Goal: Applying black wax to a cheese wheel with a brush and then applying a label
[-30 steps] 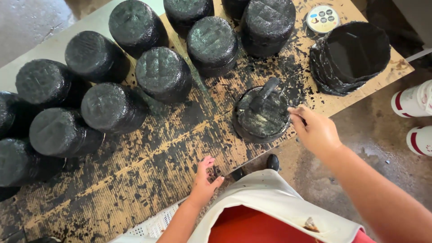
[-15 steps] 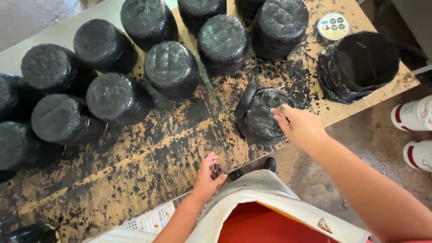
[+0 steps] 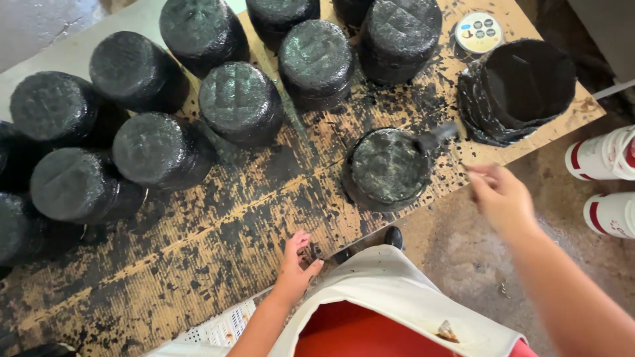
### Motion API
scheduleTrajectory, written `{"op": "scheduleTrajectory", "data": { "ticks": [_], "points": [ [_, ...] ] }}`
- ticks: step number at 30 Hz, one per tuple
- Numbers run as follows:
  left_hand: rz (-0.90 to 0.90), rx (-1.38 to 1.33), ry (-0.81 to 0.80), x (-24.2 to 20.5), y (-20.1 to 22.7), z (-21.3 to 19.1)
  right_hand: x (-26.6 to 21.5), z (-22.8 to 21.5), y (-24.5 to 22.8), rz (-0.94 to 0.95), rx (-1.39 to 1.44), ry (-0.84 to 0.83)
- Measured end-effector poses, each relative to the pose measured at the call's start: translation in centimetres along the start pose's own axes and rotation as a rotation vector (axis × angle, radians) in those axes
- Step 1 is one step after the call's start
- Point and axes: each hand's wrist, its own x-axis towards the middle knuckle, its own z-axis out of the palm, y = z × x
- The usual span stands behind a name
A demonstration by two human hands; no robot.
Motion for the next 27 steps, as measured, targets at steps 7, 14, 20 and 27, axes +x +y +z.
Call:
{"op": "scheduleTrajectory", "data": {
  "ticks": [7, 14, 20, 27],
  "points": [
    [0.120, 0.067, 0.001, 0.5, 3.4, -0.4, 0.9, 4.1, 12.6, -0.173, 0.041, 0.115],
    [0.089, 0.048, -0.021, 1.7, 0.9, -0.1, 3.1, 7.0, 16.8, -0.327, 0.173, 0.181],
    [0.088, 0.080, -0.055, 1.3, 2.9, 0.0, 4.0, 1.2, -2.7, -0.214, -0.221, -0.123],
    [0.108, 0.032, -0.075, 0.8, 3.7, 0.2, 5.4, 2.1, -11.4, -0.549, -0.772, -0.327]
  ]
}}
